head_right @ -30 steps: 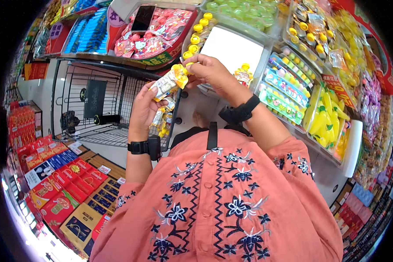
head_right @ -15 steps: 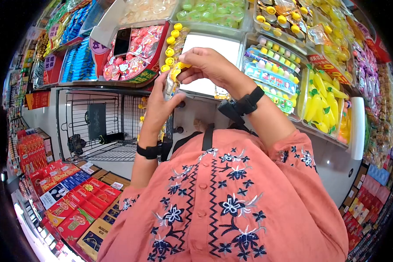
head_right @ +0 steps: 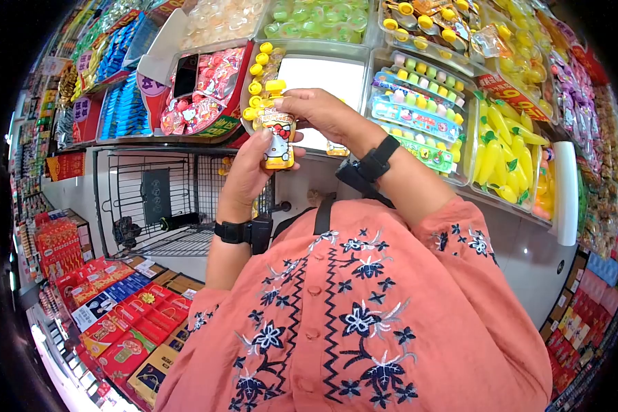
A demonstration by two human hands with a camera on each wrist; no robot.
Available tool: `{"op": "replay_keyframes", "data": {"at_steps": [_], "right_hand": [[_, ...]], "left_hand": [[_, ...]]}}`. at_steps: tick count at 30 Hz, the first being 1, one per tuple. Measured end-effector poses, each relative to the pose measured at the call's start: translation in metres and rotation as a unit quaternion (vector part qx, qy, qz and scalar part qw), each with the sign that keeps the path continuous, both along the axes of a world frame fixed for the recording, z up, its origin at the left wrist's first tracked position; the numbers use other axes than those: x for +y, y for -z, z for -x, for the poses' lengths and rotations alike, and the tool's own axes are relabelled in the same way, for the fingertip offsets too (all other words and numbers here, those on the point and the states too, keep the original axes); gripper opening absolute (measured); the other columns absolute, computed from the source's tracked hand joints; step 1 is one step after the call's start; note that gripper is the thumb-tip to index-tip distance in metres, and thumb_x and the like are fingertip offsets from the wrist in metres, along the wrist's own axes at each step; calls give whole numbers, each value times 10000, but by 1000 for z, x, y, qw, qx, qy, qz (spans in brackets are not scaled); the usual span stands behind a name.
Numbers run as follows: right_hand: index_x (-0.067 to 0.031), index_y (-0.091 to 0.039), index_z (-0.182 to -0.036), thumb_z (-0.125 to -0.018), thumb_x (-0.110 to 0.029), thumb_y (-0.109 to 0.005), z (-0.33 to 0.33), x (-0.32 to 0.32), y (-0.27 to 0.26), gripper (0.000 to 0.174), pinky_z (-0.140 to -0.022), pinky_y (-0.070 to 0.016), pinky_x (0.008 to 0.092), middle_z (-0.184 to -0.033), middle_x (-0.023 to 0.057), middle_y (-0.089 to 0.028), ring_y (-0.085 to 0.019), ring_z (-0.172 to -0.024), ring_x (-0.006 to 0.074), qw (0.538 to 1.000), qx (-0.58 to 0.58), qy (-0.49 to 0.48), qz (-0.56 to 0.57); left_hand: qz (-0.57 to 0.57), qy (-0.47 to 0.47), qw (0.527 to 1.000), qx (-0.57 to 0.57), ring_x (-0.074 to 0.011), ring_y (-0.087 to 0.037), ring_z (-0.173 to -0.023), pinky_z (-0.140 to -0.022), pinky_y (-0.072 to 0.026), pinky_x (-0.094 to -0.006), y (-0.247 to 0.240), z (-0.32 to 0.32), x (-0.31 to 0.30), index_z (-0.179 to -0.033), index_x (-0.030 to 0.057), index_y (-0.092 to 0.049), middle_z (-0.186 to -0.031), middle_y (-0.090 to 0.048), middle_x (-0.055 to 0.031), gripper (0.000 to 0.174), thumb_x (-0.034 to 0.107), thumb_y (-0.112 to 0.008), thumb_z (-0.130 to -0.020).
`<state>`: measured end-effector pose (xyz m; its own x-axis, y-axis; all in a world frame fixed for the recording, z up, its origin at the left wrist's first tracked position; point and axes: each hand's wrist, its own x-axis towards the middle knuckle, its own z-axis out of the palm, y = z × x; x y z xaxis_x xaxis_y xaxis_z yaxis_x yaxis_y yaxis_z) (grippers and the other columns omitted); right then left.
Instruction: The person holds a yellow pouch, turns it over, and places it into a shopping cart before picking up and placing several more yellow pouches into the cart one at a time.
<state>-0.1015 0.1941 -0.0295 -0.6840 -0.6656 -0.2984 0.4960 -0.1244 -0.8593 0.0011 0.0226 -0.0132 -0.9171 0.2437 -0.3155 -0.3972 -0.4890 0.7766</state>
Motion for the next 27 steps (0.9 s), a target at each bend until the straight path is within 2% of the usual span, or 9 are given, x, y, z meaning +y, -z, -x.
{"op": "replay_keyframes", "data": {"at_steps": [2, 5, 8, 11, 14, 16, 19, 22, 27], "right_hand": [[-24, -683, -1070, -973, -285, -635, -2, -1, -4, 283, -768, -518, 278, -926, 50, -685, -636, -814, 135, 999, 9, 32, -15], [-8, -679, -1059, -972, -268, -632, 2, 3, 2, 278, -756, -523, 288, -933, 64, -688, -641, -816, 146, 999, 6, 31, -7], [-44, -673, -1059, -973, -334, -640, 4, 5, 4, 305, -720, -493, 266, -944, 33, -671, -609, -805, 102, 999, -20, 42, 4], [-49, -675, -1057, -968, -343, -643, 8, 7, 7, 309, -735, -501, 289, -944, 37, -671, -616, -809, 116, 997, -31, 73, -3], [-1, -676, -1050, -966, -268, -633, 15, 9, 9, 283, -791, -542, 309, -966, 88, -692, -668, -852, 169, 996, -30, 79, -21], [-4, -670, -1068, -966, -272, -632, 19, 12, 6, 289, -810, -552, 319, -973, 91, -693, -677, -868, 175, 995, -40, 85, -21], [-8, -659, -1097, -970, -273, -625, 22, 14, 11, 295, -825, -566, 332, -994, 95, -695, -687, -883, 183, 995, -45, 82, -24], [-6, -651, -1117, -976, -269, -620, 26, 12, 21, 300, -816, -577, 339, -1014, 96, -695, -690, -878, 183, 995, -53, 79, -24], [-3, -649, -1125, -980, -264, -620, 26, 9, 26, 300, -802, -585, 335, -1017, 87, -692, -689, -862, 174, 995, -58, 78, -30]], "left_hand": [[20, 2, 1000, 2, -234, -707, -944, -748, -611, -339, 4, 1, 2, -1366, 1, -478, -1176, -663, -162, 443, 296, -515, -1038], [42, 4, 999, 15, -231, -715, -940, -730, -620, -340, 11, 3, 4, -1372, -2, -470, -1187, -662, -166, 463, 321, -513, -1043], [53, -1, 999, 14, -223, -711, -948, -729, -616, -332, 14, 6, 8, -1367, -5, -476, -1175, -665, -157, 457, 317, -512, -1044], [50, -4, 999, -1, -226, -705, -969, -738, -611, -328, 18, 6, 8, -1360, -4, -481, -1171, -663, -152, 454, 322, -508, -1046], [33, -4, 999, -8, -229, -695, -998, -764, -604, -334, 25, 7, 7, -1354, -3, -484, -1184, -655, -143, 450, 320, -516, -1043], [15, -13, 1000, -14, -231, -688, -1017, -789, -599, -337, 29, 7, 6, -1349, -4, -486, -1197, -648, -133, 440, 304, -530, -1038], [105, 11, 994, -5, -226, -681, -1029, -818, -584, -330, 31, 7, 9, -1347, -9, -486, -1208, -640, -115, 432, 274, -555, -1028], [113, 18, 993, -15, -224, -675, -1043, -825, -576, -317, 33, 8, 8, -1344, -8, -486, -1209, -640, -107, 421, 248, -570, -1020], [160, 19, 987, -19, -164, -663, -984, -832, -548, -296, 46, 11, 1, -1343, 2, -495, -1193, -639, -86, 469, 298, -611, -998]]}}
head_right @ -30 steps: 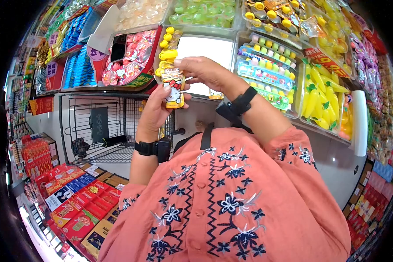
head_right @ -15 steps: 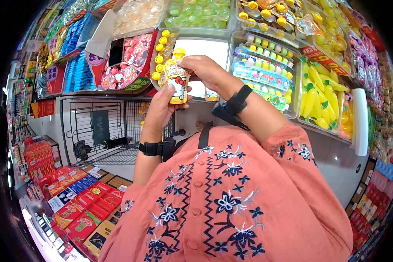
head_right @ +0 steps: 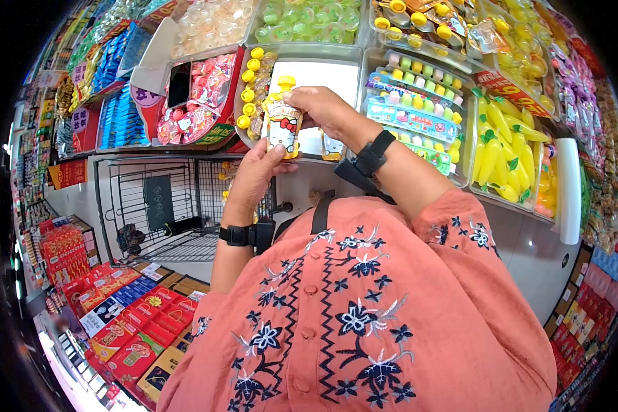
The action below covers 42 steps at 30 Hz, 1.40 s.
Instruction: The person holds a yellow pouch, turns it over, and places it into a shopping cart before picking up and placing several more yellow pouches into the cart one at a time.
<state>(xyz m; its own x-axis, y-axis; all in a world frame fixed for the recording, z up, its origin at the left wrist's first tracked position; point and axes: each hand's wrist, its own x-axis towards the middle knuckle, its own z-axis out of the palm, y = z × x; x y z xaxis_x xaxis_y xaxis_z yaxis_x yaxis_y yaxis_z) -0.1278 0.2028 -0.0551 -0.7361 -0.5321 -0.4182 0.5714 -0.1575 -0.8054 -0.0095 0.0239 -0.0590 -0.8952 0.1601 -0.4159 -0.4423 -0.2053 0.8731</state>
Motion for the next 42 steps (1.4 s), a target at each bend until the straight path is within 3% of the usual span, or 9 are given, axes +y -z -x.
{"op": "replay_keyframes", "data": {"at_steps": [8, 12, 16, 17, 20, 24, 29, 35, 42], "right_hand": [[-8, -623, -1197, -973, -343, -641, 22, 5, 23, 403, -826, -560, 322, -1039, 81, -675, -660, -924, 156, 998, 16, -53, -38], [14, -637, -1167, -979, -307, -608, 34, 23, 42, 374, -864, -551, 345, -1111, 88, -663, -655, -972, 175, 993, 69, -10, -96], [23, -633, -1155, -969, -234, -531, 40, 42, 64, 333, -868, -539, 335, -1106, 114, -678, -667, -994, 204, 926, 243, -31, -286], [13, -634, -1148, -952, -208, -517, 37, 41, 66, 317, -851, -529, 347, -1049, 139, -696, -673, -976, 234, 890, 309, -28, -333], [6, -655, -1088, -928, -166, -495, 29, 46, 70, 283, -867, -517, 410, -998, 216, -700, -669, -951, 365, 874, 353, 20, -333], [10, -632, -1114, -945, -178, -504, 31, 49, 78, 283, -838, -517, 378, -1013, 180, -699, -674, -926, 299, 858, 378, 19, -348], [5, -633, -1097, -945, -132, -489, 30, 50, 82, 250, -862, -523, 412, -1029, 202, -692, -664, -957, 355, 819, 431, -3, -378], [8, -646, -1104, -884, -49, -524, 23, 43, 80, 259, -856, -524, 451, -1042, 216, -684, -648, -971, 391, 746, 482, -128, -441], [-10, -646, -974, -812, -4, -569, 12, 42, 83, 180, -836, -516, 461, -959, 174, -640, -616, -956, 375, 668, 544, -169, -478]], "left_hand": [[89, -2, 996, 8, -132, -632, -985, -824, -514, -261, 1, 44, 1, -1340, -72, -471, -1124, -656, -107, 555, 235, -696, -936], [82, 8, 996, -34, -152, -668, -913, -705, -546, -276, 23, 65, 3, -1335, -42, -489, -1080, -663, -102, 560, 303, -681, -938], [109, 40, 988, -106, -188, -703, -796, -655, -547, -272, 40, 74, 8, -1278, -12, -509, -1075, -659, -104, 516, 343, -671, -941], [113, 65, 984, -121, -178, -690, -863, -682, -554, -286, 48, 76, 8, -1262, 11, -511, -1064, -627, -74, 510, 378, -670, -946], [137, 88, 978, -128, -177, -677, -889, -695, -565, -302, 66, 78, 12, -1243, 17, -512, -1069, -617, -75, 481, 368, -663, -952], [163, 107, 972, -129, -181, -651, -881, -701, -582, -339, 76, 77, 20, -1196, 9, -512, -1088, -602, -87, 417, 315, -652, -949], [332, 218, 914, -84, -234, -647, -749, -665, -523, -352, 97, 85, 15, -1086, -97, -594, -866, -672, -180, 428, 245, -691, -848], [446, 261, 856, -38, -232, -649, -770, -714, -513, -353, 99, 85, 10, -1025, -72, -636, -884, -698, -178, 452, 342, -698, -856], [521, 213, 826, 3, -355, -683, -979, -847, -531, -401, 83, 74, 17, -1283, -69, -508, -1064, -678, -270, 673, 352, -748, -815]]}}
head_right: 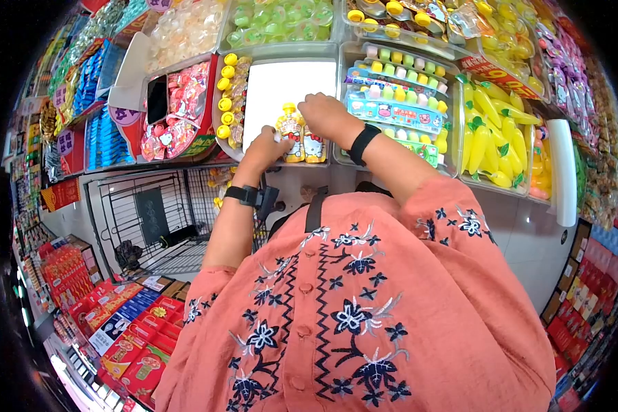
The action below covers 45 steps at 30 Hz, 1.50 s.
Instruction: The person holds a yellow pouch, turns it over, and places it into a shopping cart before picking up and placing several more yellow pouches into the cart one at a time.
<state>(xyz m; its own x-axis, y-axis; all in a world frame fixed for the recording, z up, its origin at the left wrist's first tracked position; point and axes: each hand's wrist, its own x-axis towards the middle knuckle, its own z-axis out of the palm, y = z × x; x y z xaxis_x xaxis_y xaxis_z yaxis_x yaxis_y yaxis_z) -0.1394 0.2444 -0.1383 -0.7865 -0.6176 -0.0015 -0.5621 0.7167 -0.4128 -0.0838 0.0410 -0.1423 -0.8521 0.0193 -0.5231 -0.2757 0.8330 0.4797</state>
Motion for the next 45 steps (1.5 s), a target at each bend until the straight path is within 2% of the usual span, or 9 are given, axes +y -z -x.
{"op": "replay_keyframes", "data": {"at_steps": [5, 15, 19, 22, 26, 30, 40, 42, 45], "right_hand": [[-33, -659, -924, -769, -21, -637, -5, 3, -7, 156, -833, -493, 414, -928, 139, -640, -608, -949, 321, 997, 79, -20, -18], [-40, -665, -931, -798, -66, -605, 4, 6, -6, 148, -833, -488, 446, -908, 149, -647, -618, -928, 339, 994, 93, -32, -41], [-29, -670, -1101, -876, -118, -549, 22, -3, -26, 272, -900, -502, 462, -1053, 211, -666, -630, -1003, 409, 981, -17, 83, 173], [-5, -637, -1131, -936, -179, -555, 39, -10, -54, 275, -866, -519, 369, -1073, 165, -687, -677, -953, 281, 902, -139, 152, 379], [6, -603, -1146, -996, -204, -517, 30, -33, -93, 272, -821, -524, 307, -1055, 101, -673, -662, -954, 178, 793, -246, 183, 527], [16, -606, -1146, -1005, -221, -512, 5, -69, -93, 291, -816, -527, 310, -1046, 116, -674, -663, -943, 182, 794, -317, 132, 501], [7, -607, -1147, -1008, -189, -542, -71, -154, -34, 248, -875, -525, 280, -1046, 60, -657, -629, -964, 125, 850, -478, -61, 215], [13, -604, -1143, -1006, -199, -548, -79, -162, -22, 259, -866, -531, 286, -1045, 71, -653, -640, -959, 142, 842, -498, -55, 200], [10, -602, -1144, -1003, -211, -552, -87, -167, -18, 267, -866, -531, 287, -1039, 71, -651, -644, -959, 146, 846, -509, -47, 154]], "left_hand": [[-18, 33, 998, 51, -429, -646, -1060, -895, -526, -457, 6, 0, 8, -1459, -2, -342, -1177, -620, -312, 887, 339, -790, -774], [-8, 62, 996, 59, -427, -643, -1063, -889, -526, -462, 3, -2, 10, -1495, 45, -326, -1185, -619, -292, 907, 324, -801, -775], [-74, -32, 983, 165, -386, -640, -1054, -904, -516, -444, -28, -4, -11, -1454, 21, -417, -1236, -593, -256, 781, 329, -774, -831], [-164, -115, 938, 284, -240, -669, -882, -806, -543, -341, -75, -18, -47, -1388, -8, -480, -1097, -654, -175, 547, 185, -688, -920], [-253, -340, 833, 356, -150, -667, -877, -738, -531, -263, -67, -54, -129, -1278, 1, -540, -1047, -657, -71, 395, 247, -636, -983], [-275, -514, 750, 314, -126, -669, -789, -613, -508, -220, -20, -115, -206, -1204, -9, -548, -989, -664, -88, 362, 252, -635, -969], [-180, -563, 806, 29, -116, -614, -688, -544, -491, -267, 145, -245, -275, -1101, 29, -631, -855, -636, -30, 317, 262, -648, -887], [-78, -471, 878, -4, -349, -704, -843, -733, -552, -417, 217, -268, -292, -1126, -12, -635, -971, -721, -187, 429, 310, -678, -846], [-57, -442, 895, 37, -415, -655, -1000, -891, -511, -441, 228, -278, -273, -1149, -11, -633, -1074, -694, -239, 472, 317, -696, -815]]}}
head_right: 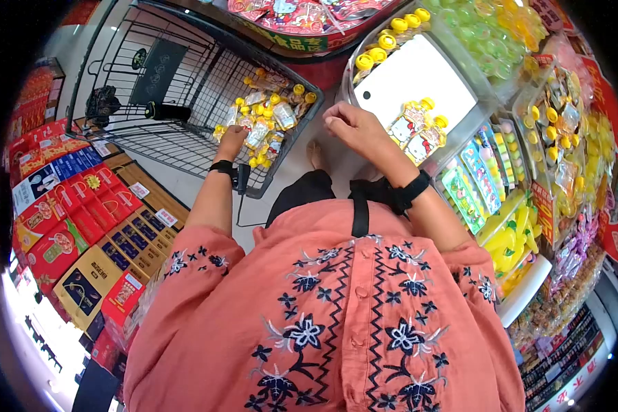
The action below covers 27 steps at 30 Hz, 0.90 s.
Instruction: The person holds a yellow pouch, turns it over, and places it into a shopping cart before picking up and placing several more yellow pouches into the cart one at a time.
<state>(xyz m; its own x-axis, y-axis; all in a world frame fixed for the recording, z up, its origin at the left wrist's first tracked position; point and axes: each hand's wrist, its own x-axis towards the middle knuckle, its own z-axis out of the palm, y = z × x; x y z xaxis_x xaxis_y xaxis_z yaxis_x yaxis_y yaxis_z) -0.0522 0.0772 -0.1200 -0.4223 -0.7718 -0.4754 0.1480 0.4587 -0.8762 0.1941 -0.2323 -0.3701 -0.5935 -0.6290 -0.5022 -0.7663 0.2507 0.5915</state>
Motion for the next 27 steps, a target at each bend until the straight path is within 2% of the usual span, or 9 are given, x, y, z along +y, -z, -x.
{"op": "replay_keyframes", "data": {"at_steps": [3, 5, 8, 11, 15, 20, 23, 26, 27], "right_hand": [[2, -608, -1115, -991, -217, -556, -7, -3, 6, 257, -835, -521, 280, -994, 59, -653, -641, -918, 137, 1000, -6, 11, -18], [-5, -625, -1051, -970, -212, -561, -14, -3, 1, 231, -771, -506, 267, -910, 37, -660, -631, -831, 118, 999, -13, 44, -9], [-3, -617, -1069, -973, -205, -550, -17, -4, -6, 233, -784, -503, 268, -932, 35, -653, -629, -841, 121, 998, -33, 50, -34], [-9, -615, -1072, -974, -202, -552, -19, -2, -3, 225, -747, -510, 268, -918, 28, -647, -625, -833, 114, 996, -23, 58, -59], [-23, -618, -1073, -968, -206, -570, -26, 1, 8, 216, -686, -516, 268, -916, 29, -647, -623, -821, 98, 991, -66, 87, -83], [-37, -623, -1072, -967, -208, -577, -35, 10, 26, 206, -654, -512, 263, -869, 13, -644, -623, -787, 92, 991, -57, 100, -67], [-40, -624, -1072, -969, -206, -577, -37, 13, 30, 201, -649, -510, 264, -847, 10, -642, -625, -777, 93, 990, -62, 115, -61], [-41, -625, -1070, -966, -206, -578, -35, 10, 29, 200, -660, -509, 266, -861, 21, -649, -634, -790, 98, 990, -70, 103, -71], [-40, -625, -1071, -965, -206, -578, -34, 8, 27, 203, -673, -511, 266, -866, 24, -651, -636, -793, 100, 990, -67, 95, -76]], "left_hand": [[66, 62, 995, -48, -392, -621, -1103, -930, -494, -444, 2, 0, 12, -1159, -13, -633, -1147, -665, -248, 481, 315, -704, -813], [50, 93, 990, -93, -388, -580, -1185, -990, -472, -450, -3, 6, 16, -1240, -18, -575, -1264, -603, -262, 547, 293, -722, -815], [17, 134, 973, -187, -398, -540, -1253, -1044, -448, -443, -20, 27, 25, -1352, -7, -485, -1344, -551, -274, 654, 287, -735, -824], [5, 145, 974, -176, -419, -532, -1250, -1057, -438, -443, -5, 34, 30, -1319, -8, -509, -1343, -549, -274, 641, 305, -749, -813], [39, 140, 944, -295, -340, -545, -1269, -1048, -449, -470, -6, 47, 41, -1322, 57, -496, -1366, -550, -191, 667, 365, -770, -797], [99, 199, 921, -321, -388, -566, -1216, -978, -458, -522, 2, 45, 46, -1336, 76, -461, -1340, -537, -173, 539, 272, -680, -884], [88, 197, 928, -304, -386, -571, -1217, -990, -459, -518, 12, 41, 45, -1359, 70, -446, -1350, -526, -200, 587, 315, -683, -881], [14, 136, 955, -263, -400, -576, -1213, -1012, -456, -508, -10, 43, 50, -1360, 2, -442, -1338, -529, -246, 648, 346, -685, -867], [-46, 115, 966, -225, -390, -582, -1204, -1000, -474, -492, 3, 35, 44, -1347, -25, -445, -1319, -536, -251, 664, 353, -690, -859]]}}
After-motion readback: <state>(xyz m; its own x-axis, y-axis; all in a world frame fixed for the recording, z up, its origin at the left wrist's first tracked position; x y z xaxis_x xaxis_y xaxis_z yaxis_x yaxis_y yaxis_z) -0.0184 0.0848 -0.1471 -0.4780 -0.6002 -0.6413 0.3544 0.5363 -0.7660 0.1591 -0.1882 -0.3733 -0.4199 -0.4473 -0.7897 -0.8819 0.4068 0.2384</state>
